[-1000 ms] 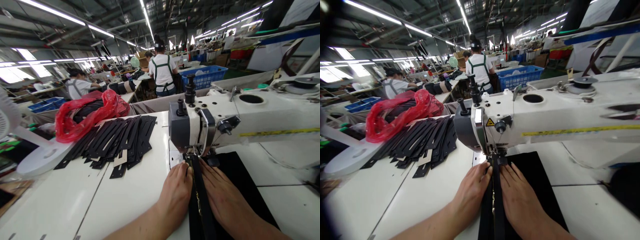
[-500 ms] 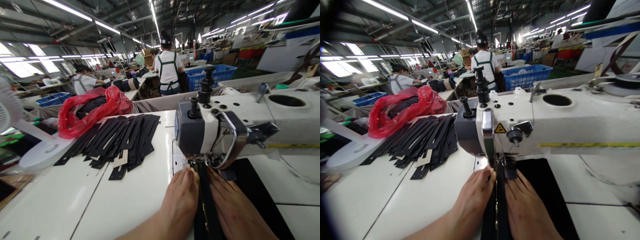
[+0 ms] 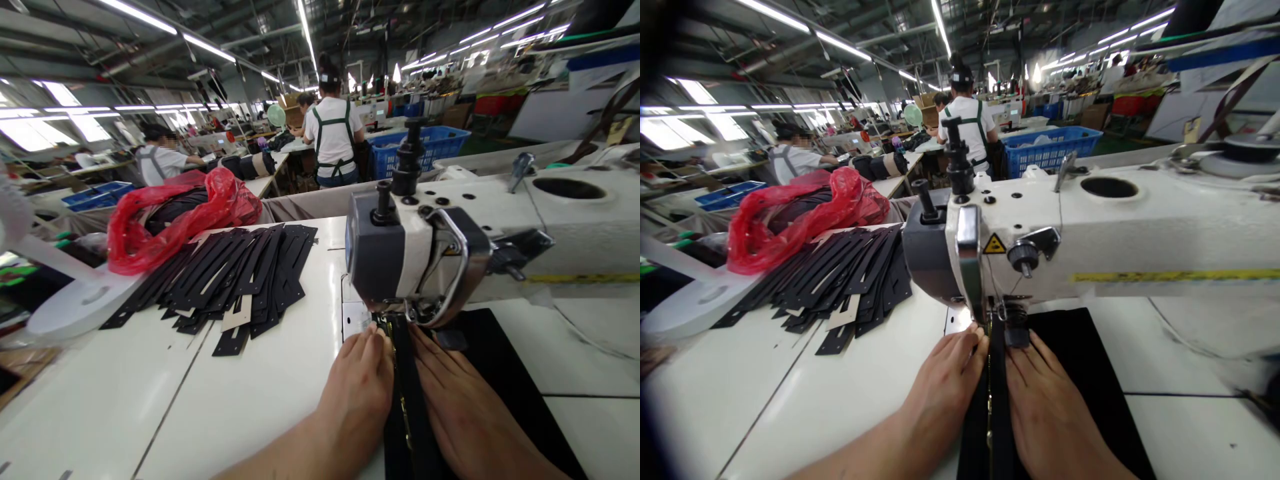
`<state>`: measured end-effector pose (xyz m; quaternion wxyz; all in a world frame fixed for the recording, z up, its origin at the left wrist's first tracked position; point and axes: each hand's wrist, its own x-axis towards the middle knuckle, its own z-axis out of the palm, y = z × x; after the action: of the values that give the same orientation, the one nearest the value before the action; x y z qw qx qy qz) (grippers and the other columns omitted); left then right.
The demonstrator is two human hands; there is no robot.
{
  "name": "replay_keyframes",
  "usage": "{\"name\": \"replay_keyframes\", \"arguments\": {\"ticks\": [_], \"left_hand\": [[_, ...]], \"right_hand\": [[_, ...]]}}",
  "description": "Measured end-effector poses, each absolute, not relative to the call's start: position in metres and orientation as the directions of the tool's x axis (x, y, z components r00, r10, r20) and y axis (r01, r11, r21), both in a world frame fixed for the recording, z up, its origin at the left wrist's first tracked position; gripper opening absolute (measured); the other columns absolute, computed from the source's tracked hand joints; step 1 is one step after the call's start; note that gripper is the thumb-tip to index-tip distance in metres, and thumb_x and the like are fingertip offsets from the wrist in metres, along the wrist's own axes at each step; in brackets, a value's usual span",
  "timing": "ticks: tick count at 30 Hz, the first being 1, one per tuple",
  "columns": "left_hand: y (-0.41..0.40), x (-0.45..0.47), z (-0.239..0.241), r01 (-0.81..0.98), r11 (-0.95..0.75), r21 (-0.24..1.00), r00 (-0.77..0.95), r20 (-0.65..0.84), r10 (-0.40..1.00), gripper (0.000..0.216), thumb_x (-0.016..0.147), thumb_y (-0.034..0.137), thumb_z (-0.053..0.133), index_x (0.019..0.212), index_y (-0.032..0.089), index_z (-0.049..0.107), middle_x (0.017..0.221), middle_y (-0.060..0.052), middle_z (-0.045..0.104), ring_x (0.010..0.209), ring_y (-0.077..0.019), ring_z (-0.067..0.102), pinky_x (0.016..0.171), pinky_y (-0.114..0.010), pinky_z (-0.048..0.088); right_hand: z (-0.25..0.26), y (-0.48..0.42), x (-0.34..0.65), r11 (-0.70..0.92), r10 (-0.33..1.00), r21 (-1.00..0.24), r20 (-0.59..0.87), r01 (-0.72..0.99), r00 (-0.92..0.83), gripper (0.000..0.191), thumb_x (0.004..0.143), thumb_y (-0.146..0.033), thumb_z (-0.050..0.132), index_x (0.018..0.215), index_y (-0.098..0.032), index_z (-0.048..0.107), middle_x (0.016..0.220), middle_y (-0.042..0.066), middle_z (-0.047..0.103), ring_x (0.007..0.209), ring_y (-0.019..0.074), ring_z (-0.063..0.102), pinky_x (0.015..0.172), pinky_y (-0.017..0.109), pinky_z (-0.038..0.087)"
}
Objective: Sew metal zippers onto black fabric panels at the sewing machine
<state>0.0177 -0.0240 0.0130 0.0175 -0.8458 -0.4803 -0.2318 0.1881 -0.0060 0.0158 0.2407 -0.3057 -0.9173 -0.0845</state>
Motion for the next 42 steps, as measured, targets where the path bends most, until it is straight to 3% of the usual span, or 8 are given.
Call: {"name": "replay_keyframes", "arguments": {"ticks": [10,15,22,26,29,33,42], "left_hand": [[-0.019,0.017,0.018,0.837,-0.526,0.149,0.453,0.350,0.820,0.023,0.092,0.008,0.032,0.108,0.008,0.049,0.099,-0.014,0.056,0.097,-0.0241,0.055,0.084,-0.039,0.051],[-0.016,0.017,0.015,0.840,-0.507,0.193,0.422,0.355,0.834,0.021,0.093,0.009,0.034,0.104,0.009,0.051,0.098,-0.012,0.055,0.093,-0.0224,0.055,0.081,-0.038,0.052],[-0.006,0.007,0.018,0.798,-0.540,0.269,0.425,0.384,0.820,0.021,0.092,0.014,0.039,0.104,0.012,0.056,0.101,-0.011,0.055,0.091,-0.0205,0.056,0.080,-0.036,0.052],[-0.018,-0.001,0.025,0.752,-0.612,0.245,0.493,0.408,0.769,0.022,0.092,0.014,0.041,0.106,0.012,0.057,0.107,-0.012,0.058,0.103,-0.0209,0.056,0.090,-0.039,0.050],[-0.032,-0.002,0.026,0.733,-0.656,0.179,0.532,0.449,0.718,0.022,0.091,0.011,0.042,0.105,0.009,0.058,0.111,-0.013,0.061,0.110,-0.0214,0.056,0.099,-0.039,0.045],[-0.043,0.001,0.025,0.740,-0.660,0.132,0.540,0.468,0.699,0.023,0.090,0.011,0.042,0.106,0.008,0.059,0.112,-0.014,0.063,0.108,-0.0213,0.058,0.098,-0.038,0.047],[-0.040,0.003,0.025,0.729,-0.659,0.187,0.515,0.485,0.707,0.022,0.091,0.010,0.041,0.102,0.008,0.060,0.110,-0.013,0.064,0.105,-0.0218,0.060,0.096,-0.038,0.048]], "right_hand": [[0.015,-0.002,0.186,0.800,0.516,-0.002,0.512,0.600,-0.687,0.054,0.081,-0.006,0.033,0.135,-0.006,0.037,0.121,0.019,0.057,0.115,0.0246,0.052,0.093,0.044,0.045],[0.011,0.000,0.186,0.799,0.509,0.032,0.495,0.601,-0.704,0.051,0.081,-0.006,0.034,0.132,-0.003,0.039,0.121,0.021,0.056,0.116,0.0257,0.051,0.092,0.045,0.046],[0.011,0.009,0.192,0.798,0.545,-0.049,0.484,0.601,-0.685,0.043,0.084,-0.008,0.037,0.126,-0.009,0.048,0.121,0.017,0.057,0.115,0.0232,0.052,0.094,0.044,0.045],[0.019,-0.005,0.199,0.842,0.495,-0.046,0.460,0.538,-0.737,0.040,0.084,-0.015,0.043,0.123,-0.013,0.053,0.125,0.016,0.054,0.118,0.0240,0.049,0.095,0.044,0.045],[0.021,-0.020,0.203,0.865,0.458,-0.002,0.414,0.502,-0.787,0.047,0.081,-0.015,0.046,0.128,-0.015,0.049,0.130,0.014,0.051,0.123,0.0254,0.043,0.097,0.045,0.043],[0.018,-0.029,0.205,0.848,0.481,-0.008,0.433,0.530,-0.762,0.055,0.079,-0.012,0.043,0.134,-0.010,0.040,0.131,0.016,0.049,0.123,0.0247,0.043,0.098,0.045,0.042],[0.016,-0.023,0.202,0.813,0.527,-0.016,0.444,0.582,-0.725,0.054,0.082,-0.012,0.041,0.136,-0.007,0.037,0.130,0.019,0.049,0.124,0.0240,0.043,0.095,0.044,0.046]]}}
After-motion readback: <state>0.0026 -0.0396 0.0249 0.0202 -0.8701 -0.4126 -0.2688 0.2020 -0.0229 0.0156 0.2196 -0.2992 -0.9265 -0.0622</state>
